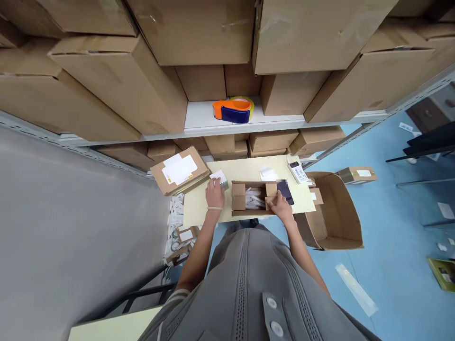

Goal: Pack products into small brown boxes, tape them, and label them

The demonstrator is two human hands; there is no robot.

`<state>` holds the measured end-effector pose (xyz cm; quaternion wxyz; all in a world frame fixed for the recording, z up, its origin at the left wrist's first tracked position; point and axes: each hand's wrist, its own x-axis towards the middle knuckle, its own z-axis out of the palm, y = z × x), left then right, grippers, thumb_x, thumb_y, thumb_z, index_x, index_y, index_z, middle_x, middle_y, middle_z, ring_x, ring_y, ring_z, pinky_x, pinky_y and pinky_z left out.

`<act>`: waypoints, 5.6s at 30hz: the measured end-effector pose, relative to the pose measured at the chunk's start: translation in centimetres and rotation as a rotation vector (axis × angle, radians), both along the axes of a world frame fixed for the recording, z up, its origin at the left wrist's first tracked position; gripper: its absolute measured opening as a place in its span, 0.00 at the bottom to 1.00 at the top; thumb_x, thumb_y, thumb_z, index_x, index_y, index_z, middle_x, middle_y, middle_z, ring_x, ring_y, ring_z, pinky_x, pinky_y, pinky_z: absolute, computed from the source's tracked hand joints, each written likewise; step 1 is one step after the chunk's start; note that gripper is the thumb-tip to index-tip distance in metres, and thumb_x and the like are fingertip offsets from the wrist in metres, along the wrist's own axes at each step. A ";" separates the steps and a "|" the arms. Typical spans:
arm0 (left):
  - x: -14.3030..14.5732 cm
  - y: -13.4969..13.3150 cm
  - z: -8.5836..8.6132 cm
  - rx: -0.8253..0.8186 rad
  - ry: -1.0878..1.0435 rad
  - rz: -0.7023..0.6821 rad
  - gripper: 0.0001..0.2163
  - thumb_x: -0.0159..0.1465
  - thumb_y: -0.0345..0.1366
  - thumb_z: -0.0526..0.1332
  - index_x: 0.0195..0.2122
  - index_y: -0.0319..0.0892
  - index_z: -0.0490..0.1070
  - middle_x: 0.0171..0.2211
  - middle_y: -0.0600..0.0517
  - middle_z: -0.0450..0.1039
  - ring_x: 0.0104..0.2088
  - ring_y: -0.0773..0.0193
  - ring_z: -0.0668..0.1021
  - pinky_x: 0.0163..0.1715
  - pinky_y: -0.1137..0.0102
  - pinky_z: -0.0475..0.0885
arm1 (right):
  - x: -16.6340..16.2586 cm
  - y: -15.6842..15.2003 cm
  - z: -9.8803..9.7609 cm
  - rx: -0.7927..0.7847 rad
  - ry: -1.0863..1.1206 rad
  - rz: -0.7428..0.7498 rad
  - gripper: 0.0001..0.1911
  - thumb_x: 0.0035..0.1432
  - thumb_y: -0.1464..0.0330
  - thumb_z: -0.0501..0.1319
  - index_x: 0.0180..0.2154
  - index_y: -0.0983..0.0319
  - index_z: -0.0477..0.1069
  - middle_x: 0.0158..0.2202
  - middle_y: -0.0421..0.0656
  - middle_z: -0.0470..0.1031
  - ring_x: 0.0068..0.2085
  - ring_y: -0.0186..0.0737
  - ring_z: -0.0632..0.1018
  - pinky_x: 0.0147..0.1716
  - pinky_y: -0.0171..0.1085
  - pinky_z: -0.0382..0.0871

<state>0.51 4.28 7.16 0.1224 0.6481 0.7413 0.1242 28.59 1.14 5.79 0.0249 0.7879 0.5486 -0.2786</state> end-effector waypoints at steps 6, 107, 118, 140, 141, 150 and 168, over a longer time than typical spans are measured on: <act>-0.4 4.6 -1.1 -0.097 0.131 -0.068 0.35 0.58 0.27 0.63 0.67 0.45 0.56 0.65 0.38 0.56 0.66 0.45 0.59 0.63 0.53 0.57 | -2.9 0.9 0.9 0.012 -0.176 0.084 0.45 0.63 0.53 0.57 0.69 0.71 0.41 0.64 0.67 0.58 0.58 0.59 0.71 0.55 0.49 0.62; 16.7 -0.7 2.4 -0.260 0.224 -0.736 0.15 0.64 0.25 0.54 0.46 0.40 0.77 0.53 0.42 0.69 0.56 0.50 0.65 0.52 0.57 0.61 | -1.1 -0.1 0.7 0.196 -0.018 -0.013 0.21 0.71 0.65 0.44 0.60 0.63 0.61 0.53 0.52 0.73 0.49 0.47 0.78 0.43 0.39 0.67; 17.7 1.6 -2.0 -0.487 0.047 -0.705 0.22 0.58 0.28 0.62 0.55 0.30 0.70 0.55 0.34 0.70 0.56 0.48 0.71 0.55 0.60 0.65 | -0.4 -0.2 1.0 0.165 0.001 0.007 0.22 0.72 0.64 0.42 0.61 0.64 0.61 0.50 0.52 0.76 0.51 0.46 0.77 0.48 0.39 0.66; -2.4 -6.1 -2.8 -0.375 -0.289 -0.319 0.44 0.57 0.22 0.60 0.71 0.56 0.42 0.72 0.44 0.38 0.68 0.48 0.58 0.60 0.56 0.65 | 3.8 -4.0 0.5 0.211 0.278 0.179 0.32 0.55 0.83 0.46 0.57 0.56 0.67 0.54 0.46 0.69 0.46 0.37 0.78 0.42 0.35 0.71; -2.0 -6.0 -3.1 -0.382 -0.286 -0.326 0.44 0.58 0.23 0.61 0.71 0.57 0.40 0.73 0.44 0.35 0.69 0.47 0.55 0.60 0.54 0.65 | 4.0 -4.2 0.2 0.193 0.263 0.206 0.34 0.54 0.83 0.47 0.58 0.55 0.66 0.55 0.46 0.69 0.46 0.37 0.78 0.42 0.35 0.72; -0.5 -4.9 -4.9 -0.506 -0.257 -0.383 0.41 0.61 0.42 0.65 0.71 0.54 0.43 0.73 0.41 0.29 0.70 0.38 0.49 0.60 0.49 0.61 | 4.1 -3.9 -0.3 0.116 0.246 0.295 0.33 0.60 0.71 0.59 0.65 0.50 0.57 0.59 0.44 0.67 0.48 0.41 0.77 0.39 0.35 0.72; 0.4 -3.7 -5.2 -0.129 -0.507 -0.029 0.25 0.65 0.36 0.60 0.64 0.48 0.61 0.61 0.45 0.61 0.54 0.58 0.75 0.52 0.61 0.74 | 2.6 -1.4 -1.4 0.259 0.210 -0.027 0.19 0.65 0.60 0.53 0.53 0.62 0.63 0.46 0.48 0.76 0.41 0.45 0.78 0.37 0.39 0.69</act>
